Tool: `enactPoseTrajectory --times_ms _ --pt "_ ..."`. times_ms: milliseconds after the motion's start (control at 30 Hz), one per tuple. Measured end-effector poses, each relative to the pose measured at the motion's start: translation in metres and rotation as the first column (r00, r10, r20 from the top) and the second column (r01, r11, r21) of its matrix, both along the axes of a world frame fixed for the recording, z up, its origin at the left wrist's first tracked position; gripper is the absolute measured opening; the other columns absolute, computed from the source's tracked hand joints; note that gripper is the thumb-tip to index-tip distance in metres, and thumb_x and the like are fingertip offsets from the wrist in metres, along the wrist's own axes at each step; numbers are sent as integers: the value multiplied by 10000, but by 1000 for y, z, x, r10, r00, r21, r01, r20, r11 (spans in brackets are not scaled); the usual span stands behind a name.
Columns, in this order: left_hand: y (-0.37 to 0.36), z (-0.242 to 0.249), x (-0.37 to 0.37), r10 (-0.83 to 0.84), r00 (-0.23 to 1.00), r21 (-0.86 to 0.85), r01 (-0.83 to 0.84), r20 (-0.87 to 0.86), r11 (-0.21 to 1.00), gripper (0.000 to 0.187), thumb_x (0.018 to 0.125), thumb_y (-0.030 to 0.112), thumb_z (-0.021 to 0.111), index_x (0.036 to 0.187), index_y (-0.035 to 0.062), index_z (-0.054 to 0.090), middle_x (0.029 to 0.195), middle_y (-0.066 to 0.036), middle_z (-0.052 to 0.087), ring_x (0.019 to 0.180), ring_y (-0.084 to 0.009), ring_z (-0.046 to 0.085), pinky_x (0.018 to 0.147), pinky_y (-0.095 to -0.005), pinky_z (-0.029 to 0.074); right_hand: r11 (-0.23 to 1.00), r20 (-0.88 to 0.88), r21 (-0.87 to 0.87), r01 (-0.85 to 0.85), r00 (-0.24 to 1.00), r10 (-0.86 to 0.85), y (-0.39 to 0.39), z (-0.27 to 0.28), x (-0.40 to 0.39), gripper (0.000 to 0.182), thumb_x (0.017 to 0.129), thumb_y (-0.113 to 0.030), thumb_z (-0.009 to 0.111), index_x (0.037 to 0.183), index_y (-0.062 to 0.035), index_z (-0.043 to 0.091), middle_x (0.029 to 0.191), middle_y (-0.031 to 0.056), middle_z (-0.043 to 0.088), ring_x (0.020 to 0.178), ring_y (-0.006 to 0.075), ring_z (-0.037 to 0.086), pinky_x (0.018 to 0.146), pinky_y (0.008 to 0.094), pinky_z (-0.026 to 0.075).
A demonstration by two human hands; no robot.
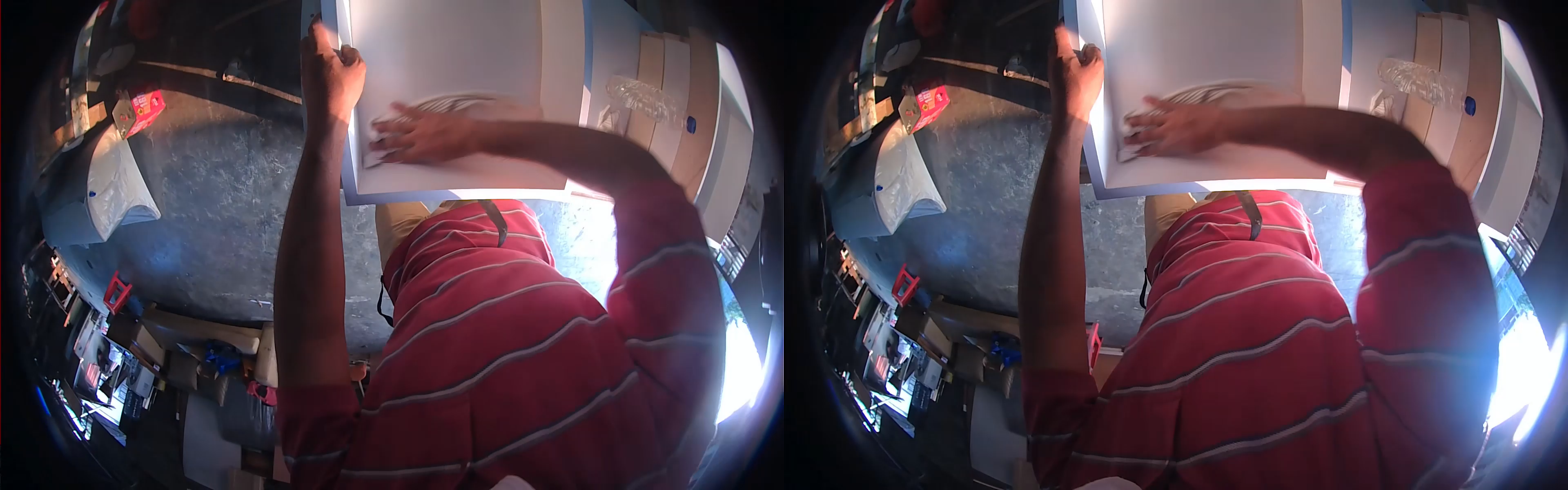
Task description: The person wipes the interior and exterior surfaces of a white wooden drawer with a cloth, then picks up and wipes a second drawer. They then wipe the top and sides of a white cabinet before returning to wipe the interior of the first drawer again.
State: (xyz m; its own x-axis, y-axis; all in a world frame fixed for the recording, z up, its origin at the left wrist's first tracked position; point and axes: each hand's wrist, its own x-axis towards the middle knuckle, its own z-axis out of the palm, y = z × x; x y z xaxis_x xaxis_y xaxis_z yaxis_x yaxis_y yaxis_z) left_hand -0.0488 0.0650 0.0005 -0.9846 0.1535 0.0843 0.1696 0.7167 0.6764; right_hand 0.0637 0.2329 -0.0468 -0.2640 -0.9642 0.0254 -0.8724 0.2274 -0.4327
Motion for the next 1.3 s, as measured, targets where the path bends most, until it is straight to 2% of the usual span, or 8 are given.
enactPoseTrajectory --times_ms 100,167,300,333,367,400,500,1300 --pt "1 -1 -1 -10 991 -11 9 -133 1000 464 753 83 502 1185 -64 419 1022 -298 539 929 -399 556 809 -428 450 977 127 -113 183 977 -168 -28 8 4 436 819 -121 568 1248 -181 522 1308 21 503 1274 216 397 1103 445 237" --pt "4 1 -1 15 992 16 -13 -128 1000 442 751 91 504 1159 -69 446 1027 -303 541 931 -411 552 806 -428 455 834 932 223 504 142 -335 -9 25 -3 351 904 -115 491 1253 -132 517 1175 68 587 1078 169 537 968 354 401" --pt "1 -3 -6 -22 986 19 26 -163 999 435 750 75 489 1154 -79 444 994 -301 556 910 -436 548 799 -439 458 518 982 172 838 -187 -23 -2 98 12 320 945 -178 469 1210 -6 521 940 116 624 899 120 569 753 262 459" --pt "-1 -6 -4 -19 975 19 24 -220 1000 437 750 70 484 1157 -82 437 979 -300 561 898 -442 549 794 -442 459 582 956 169 795 11 -293 -6 115 16 371 946 -219 478 1250 -6 485 1020 121 602 901 135 572 772 278 466" --pt "-2 -3 -2 -28 974 11 31 -225 999 437 750 70 484 1157 -82 437 979 -300 561 898 -442 549 794 -442 459 379 869 -264 887 48 492 -28 75 42 411 933 -235 497 1283 -22 455 1126 138 567 959 141 560 824 277 451" --pt "-3 1 -3 -46 991 13 48 -122 999 472 748 65 490 1193 -69 407 1016 -305 539 944 -438 530 834 -451 441 633 973 114 766 42 -225 -42 122 36 397 936 -228 480 1282 -33 459 1178 132 557 1066 182 542 891 290 432" --pt "-3 0 -5 -61 997 28 62 -43 998 505 753 61 494 1228 -62 372 1049 -304 522 987 -438 506 863 -450 429 861 -36 -130 492 865 -500 -71 94 66 413 872 -149 497 1285 -152 481 1381 50 402 1165 261 501 923 345 457" --pt "-4 -24 -29 -117 986 -19 115 -119 993 597 773 116 412 1307 -128 303 1342 -334 342 1284 -409 315 1094 -377 214 400 -97 -273 875 389 -916 -71 67 131 444 823 -149 498 1266 -125 486 1313 75 464 1220 249 446 1090 406 294"
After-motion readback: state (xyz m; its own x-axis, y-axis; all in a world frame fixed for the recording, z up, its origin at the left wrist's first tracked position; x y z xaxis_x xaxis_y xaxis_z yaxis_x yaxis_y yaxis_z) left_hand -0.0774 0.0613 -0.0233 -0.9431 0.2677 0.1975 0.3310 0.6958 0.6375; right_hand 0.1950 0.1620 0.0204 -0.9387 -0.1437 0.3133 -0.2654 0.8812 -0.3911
